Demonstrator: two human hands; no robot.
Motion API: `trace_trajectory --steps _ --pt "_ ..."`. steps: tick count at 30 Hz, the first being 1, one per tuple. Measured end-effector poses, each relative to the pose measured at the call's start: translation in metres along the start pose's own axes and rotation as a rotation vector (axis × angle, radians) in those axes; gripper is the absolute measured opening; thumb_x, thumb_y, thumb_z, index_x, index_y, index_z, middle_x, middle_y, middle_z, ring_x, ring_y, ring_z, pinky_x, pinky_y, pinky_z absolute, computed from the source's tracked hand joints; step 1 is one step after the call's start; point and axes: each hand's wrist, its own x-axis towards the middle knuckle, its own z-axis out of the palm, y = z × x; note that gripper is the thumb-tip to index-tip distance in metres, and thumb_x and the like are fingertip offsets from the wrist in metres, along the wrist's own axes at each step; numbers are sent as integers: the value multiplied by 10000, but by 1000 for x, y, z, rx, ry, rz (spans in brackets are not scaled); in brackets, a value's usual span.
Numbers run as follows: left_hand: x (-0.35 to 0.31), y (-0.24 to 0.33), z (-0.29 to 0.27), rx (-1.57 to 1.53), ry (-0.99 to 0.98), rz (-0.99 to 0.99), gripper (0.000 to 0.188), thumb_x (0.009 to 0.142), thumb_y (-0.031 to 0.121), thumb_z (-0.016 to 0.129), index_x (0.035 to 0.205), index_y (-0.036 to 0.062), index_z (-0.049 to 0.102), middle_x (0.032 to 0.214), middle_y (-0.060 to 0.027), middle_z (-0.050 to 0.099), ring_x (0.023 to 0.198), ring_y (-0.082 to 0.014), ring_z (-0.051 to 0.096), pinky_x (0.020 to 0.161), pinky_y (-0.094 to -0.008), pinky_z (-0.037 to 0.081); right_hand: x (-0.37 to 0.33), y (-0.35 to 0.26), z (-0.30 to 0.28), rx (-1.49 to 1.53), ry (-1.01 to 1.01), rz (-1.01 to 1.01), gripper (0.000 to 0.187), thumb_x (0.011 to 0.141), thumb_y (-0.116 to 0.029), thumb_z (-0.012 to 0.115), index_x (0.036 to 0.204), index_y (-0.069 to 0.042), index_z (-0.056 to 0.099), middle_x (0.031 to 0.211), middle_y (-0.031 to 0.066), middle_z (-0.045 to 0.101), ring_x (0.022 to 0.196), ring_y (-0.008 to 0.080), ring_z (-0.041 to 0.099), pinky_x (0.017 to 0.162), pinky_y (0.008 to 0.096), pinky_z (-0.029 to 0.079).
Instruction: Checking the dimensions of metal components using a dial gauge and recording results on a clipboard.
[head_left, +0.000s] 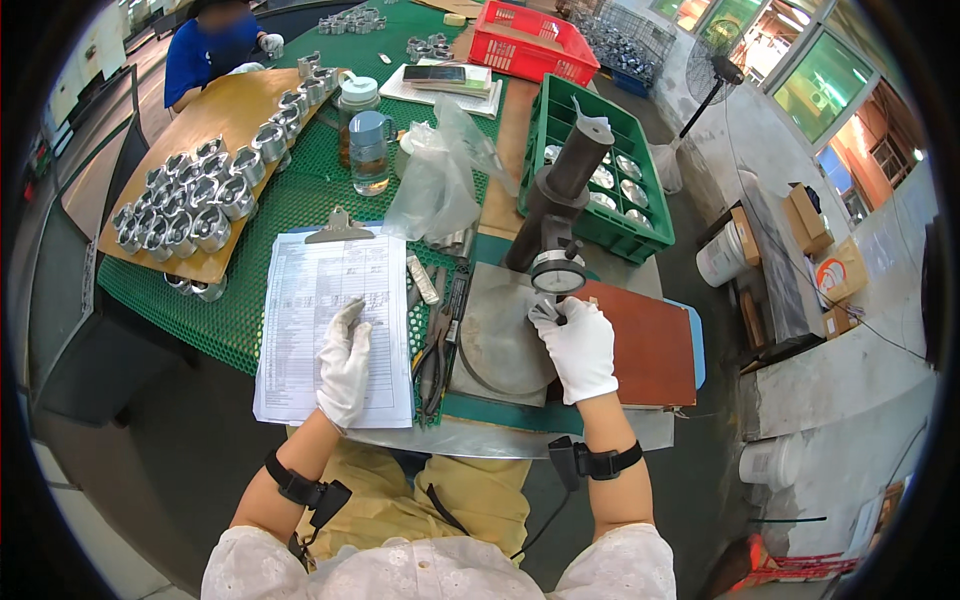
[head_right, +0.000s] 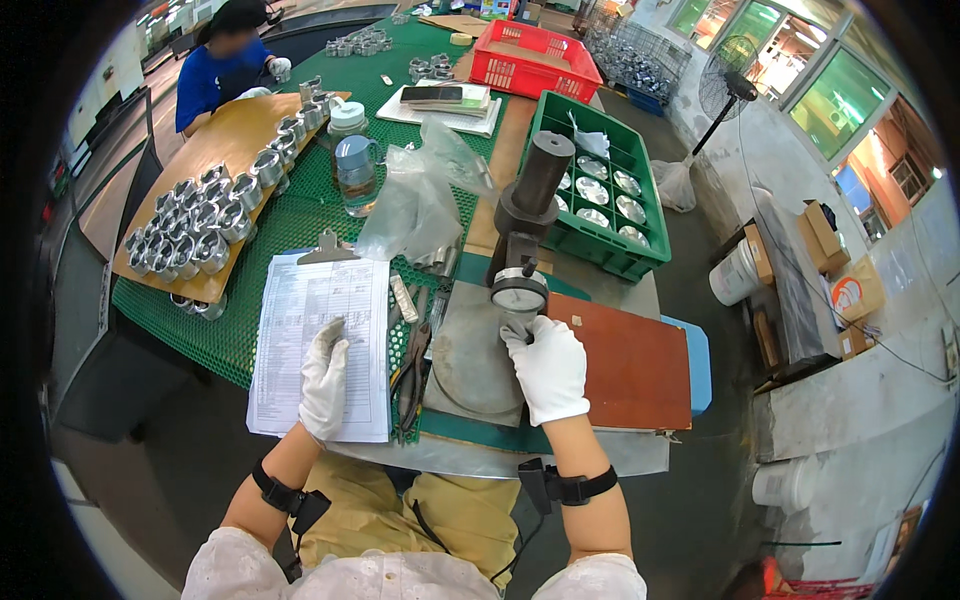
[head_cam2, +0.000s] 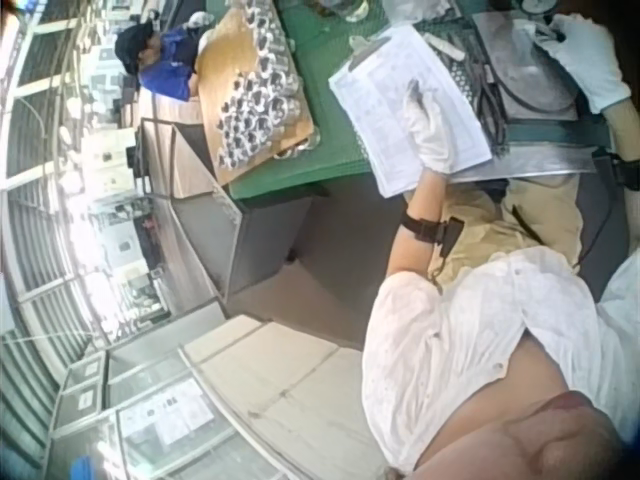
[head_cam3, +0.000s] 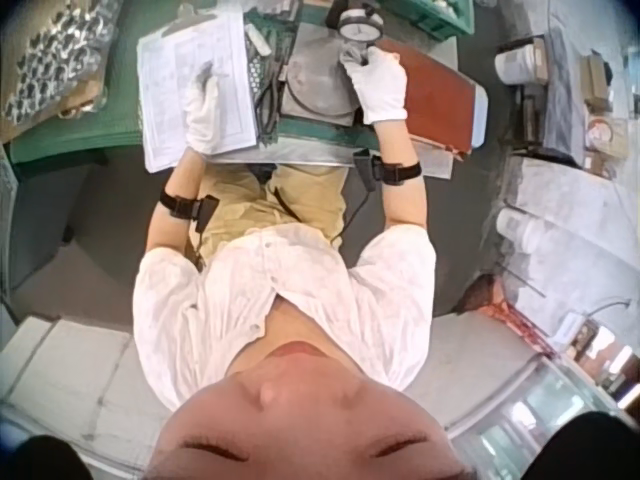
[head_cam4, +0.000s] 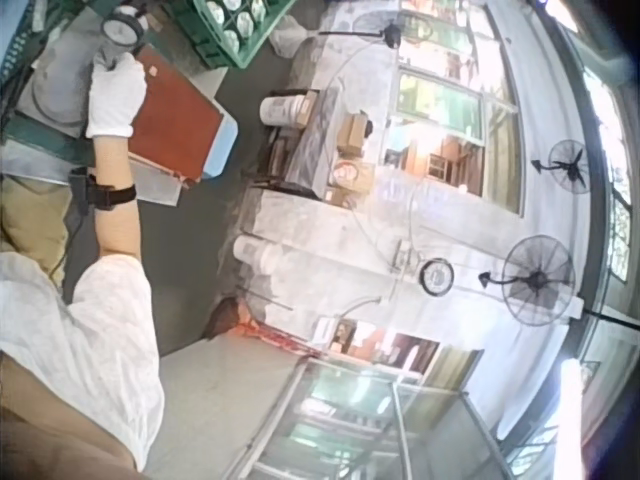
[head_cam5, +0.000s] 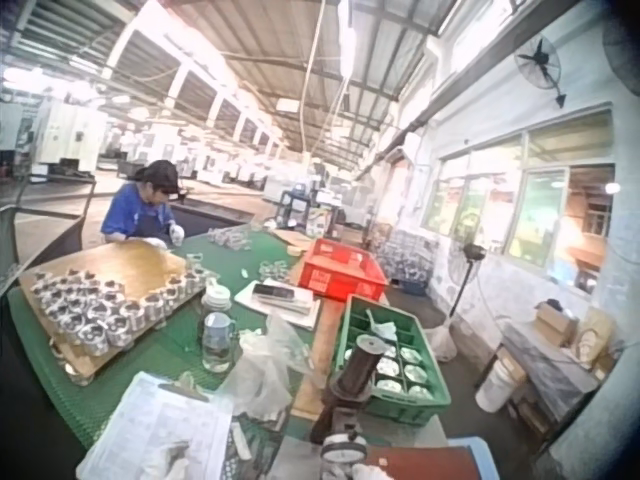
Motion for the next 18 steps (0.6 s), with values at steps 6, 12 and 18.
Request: trace_trajectory --steps 6,12,18 --pt "-7 27 12 26 -49 26 346 864 72 580 1188 -33 522 1185 -139 561 1107 -215 525 986 -321 386 -6 5 8 48 -7 97 292 775 -297 690 828 -16 632 773 190 623 748 354 625 660 421 502" --pt "-8 77 48 290 -171 415 322 761 60 644 1074 1 603 1126 -156 596 1054 -289 571 935 -356 430 -10 6 5 138 -3 87 367 763 -312 708 956 -9 632 889 185 622 802 345 622 713 420 499" --pt "-10 71 57 248 -186 377 298 774 36 632 1066 -16 602 1115 -156 599 1038 -286 582 922 -346 440 -33 -22 -11 62 195 7 327 755 -273 717 997 -73 627 920 147 613 746 313 618 641 398 507"
